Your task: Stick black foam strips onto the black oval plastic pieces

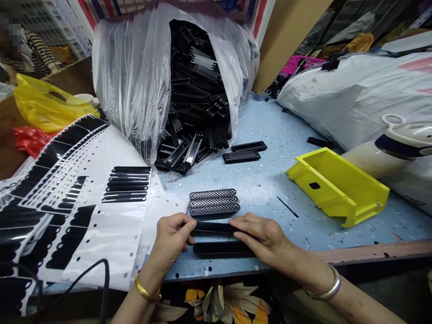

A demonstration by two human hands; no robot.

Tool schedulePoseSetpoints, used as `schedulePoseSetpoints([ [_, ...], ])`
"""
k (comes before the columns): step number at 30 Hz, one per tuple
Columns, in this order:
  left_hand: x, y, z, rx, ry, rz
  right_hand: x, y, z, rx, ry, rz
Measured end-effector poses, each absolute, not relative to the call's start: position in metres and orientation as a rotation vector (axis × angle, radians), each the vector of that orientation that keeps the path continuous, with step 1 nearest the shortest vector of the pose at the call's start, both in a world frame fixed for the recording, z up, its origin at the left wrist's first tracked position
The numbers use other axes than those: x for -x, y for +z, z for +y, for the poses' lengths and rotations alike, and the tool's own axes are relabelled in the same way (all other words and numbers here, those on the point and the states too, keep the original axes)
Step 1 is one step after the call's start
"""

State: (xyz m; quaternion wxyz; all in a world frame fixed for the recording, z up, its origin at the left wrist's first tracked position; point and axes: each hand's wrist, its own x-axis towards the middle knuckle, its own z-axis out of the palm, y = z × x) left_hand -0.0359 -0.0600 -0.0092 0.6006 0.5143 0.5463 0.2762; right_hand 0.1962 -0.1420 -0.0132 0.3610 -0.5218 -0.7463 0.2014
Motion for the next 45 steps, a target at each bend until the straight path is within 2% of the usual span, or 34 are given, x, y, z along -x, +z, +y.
schedulePoseSetpoints([
  [10, 0.036, -0.01, -0.06, -1.194, 0.627, 1.282, -0.199, -0.005, -0.136, 1.425, 0.81, -1.835],
  [17, 0.036, -0.012, -0.06, -1.21, 0.622, 1.298, -0.202, -0.007, -0.141, 1.432, 0.773, -1.653],
  [24, 0.036, -0.008, -0.061, -1.232, 0.614, 1.296, -0.212, -0.01, -0.153, 1.637, 0.446, -1.46],
  [29, 0.034, -0.015, -0.06, -1.246, 0.638, 1.273, -0.2, -0.011, -0.156, 1.682, 0.465, -1.569],
  [33, 0.038, -0.02, -0.059, -1.307, 0.661, 1.283, -0.232, -0.015, -0.159, 1.743, 0.177, -1.664],
  [37, 0.049, -0.011, -0.066, -1.759, 0.967, 1.248, -0.289, -0.026, -0.162, 2.051, -0.141, -1.57],
  [40, 0.044, 0.004, -0.074, -2.19, 1.154, 0.996, -0.312, -0.035, -0.16, 2.214, -0.208, -1.636],
  [45, 0.001, 0.015, -0.08, -2.46, 0.988, 0.582, -0.306, -0.037, -0.146, 2.111, -0.171, -1.843],
])
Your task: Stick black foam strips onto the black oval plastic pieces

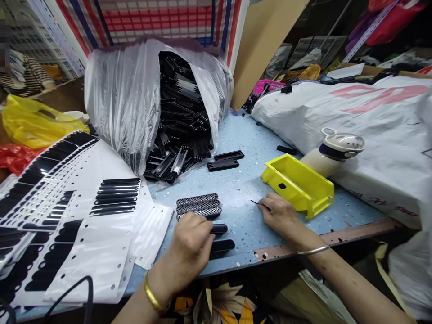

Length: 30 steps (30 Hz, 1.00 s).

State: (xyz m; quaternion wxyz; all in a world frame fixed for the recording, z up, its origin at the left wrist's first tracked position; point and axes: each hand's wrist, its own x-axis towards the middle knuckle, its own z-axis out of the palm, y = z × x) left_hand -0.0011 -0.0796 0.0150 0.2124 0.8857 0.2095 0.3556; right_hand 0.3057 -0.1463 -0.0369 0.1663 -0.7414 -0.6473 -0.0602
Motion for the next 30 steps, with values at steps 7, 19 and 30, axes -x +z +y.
schedulePoseSetpoints([
  [7, -0.025, 0.003, -0.076, -2.566, 0.695, 0.536, -0.255, -0.009, -0.163, 1.71, 0.227, -1.833],
  [19, -0.022, -0.003, -0.078, -2.494, 0.613, 0.56, -0.225, 0.011, -0.158, 1.513, 0.549, -2.021],
  [30, -0.02, -0.002, -0.079, -2.511, 0.563, 0.584, -0.22, 0.008, -0.157, 1.532, 0.535, -2.095],
])
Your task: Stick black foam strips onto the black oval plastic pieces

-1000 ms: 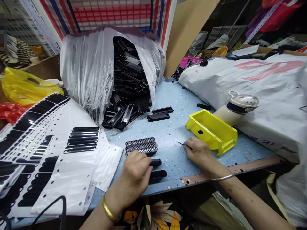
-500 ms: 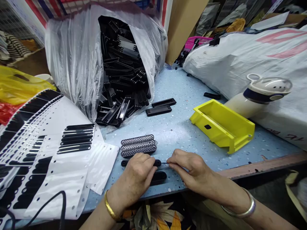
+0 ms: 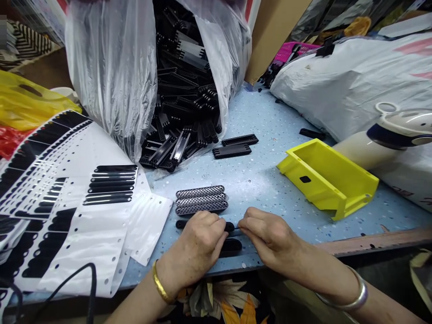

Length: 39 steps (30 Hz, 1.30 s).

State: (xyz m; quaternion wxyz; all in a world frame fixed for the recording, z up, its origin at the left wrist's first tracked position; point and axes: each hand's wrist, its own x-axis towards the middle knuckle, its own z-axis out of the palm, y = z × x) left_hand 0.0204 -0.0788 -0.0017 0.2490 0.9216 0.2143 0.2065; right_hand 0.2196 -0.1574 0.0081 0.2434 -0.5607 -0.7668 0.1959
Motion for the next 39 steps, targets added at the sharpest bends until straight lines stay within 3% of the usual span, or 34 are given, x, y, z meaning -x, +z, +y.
schedulePoseSetpoints([
  [13, -0.02, -0.002, -0.078, -2.415, 0.546, 0.57, -0.219, 0.013, -0.155, 1.505, 0.434, -2.082],
  [39, -0.021, -0.012, -0.074, -2.351, 0.579, 0.561, -0.212, 0.015, -0.123, 1.68, 1.145, -1.675],
])
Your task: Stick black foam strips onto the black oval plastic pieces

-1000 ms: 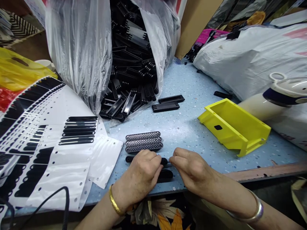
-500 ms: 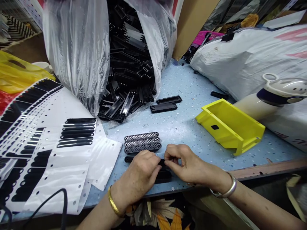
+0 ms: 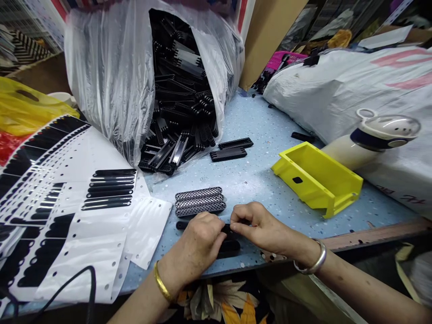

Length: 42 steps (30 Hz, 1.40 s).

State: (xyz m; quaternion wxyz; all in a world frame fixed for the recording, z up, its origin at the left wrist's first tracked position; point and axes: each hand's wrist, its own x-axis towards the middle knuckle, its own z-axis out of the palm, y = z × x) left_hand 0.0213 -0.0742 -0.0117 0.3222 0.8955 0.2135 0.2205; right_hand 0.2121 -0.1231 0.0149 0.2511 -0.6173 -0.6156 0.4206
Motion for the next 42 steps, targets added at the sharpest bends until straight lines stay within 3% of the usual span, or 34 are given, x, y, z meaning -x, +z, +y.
schedulePoseSetpoints([
  [3, -0.022, -0.013, -0.074, -2.352, 0.593, 0.546, -0.211, 0.015, -0.122, 1.683, 1.152, -1.64],
  [9, -0.024, -0.018, -0.071, -2.307, 0.623, 0.574, -0.223, 0.011, -0.135, 1.665, 0.844, -1.738],
  [15, -0.024, -0.021, -0.072, -2.303, 0.678, 0.555, -0.279, -0.025, -0.146, 1.852, 0.104, -1.695],
  [22, -0.023, -0.025, -0.072, -2.281, 0.703, 0.55, -0.312, -0.02, -0.154, 1.919, -0.245, -1.766],
  [24, -0.023, -0.025, -0.072, -2.279, 0.691, 0.545, -0.297, -0.01, -0.157, 1.891, -0.219, -1.755],
  [32, -0.025, -0.021, -0.071, -2.333, 0.632, 0.582, -0.201, 0.01, -0.161, 1.74, 0.43, -1.788],
  [42, -0.024, -0.016, -0.072, -2.327, 0.681, 0.571, -0.185, -0.002, -0.145, 1.716, 0.51, -1.613],
])
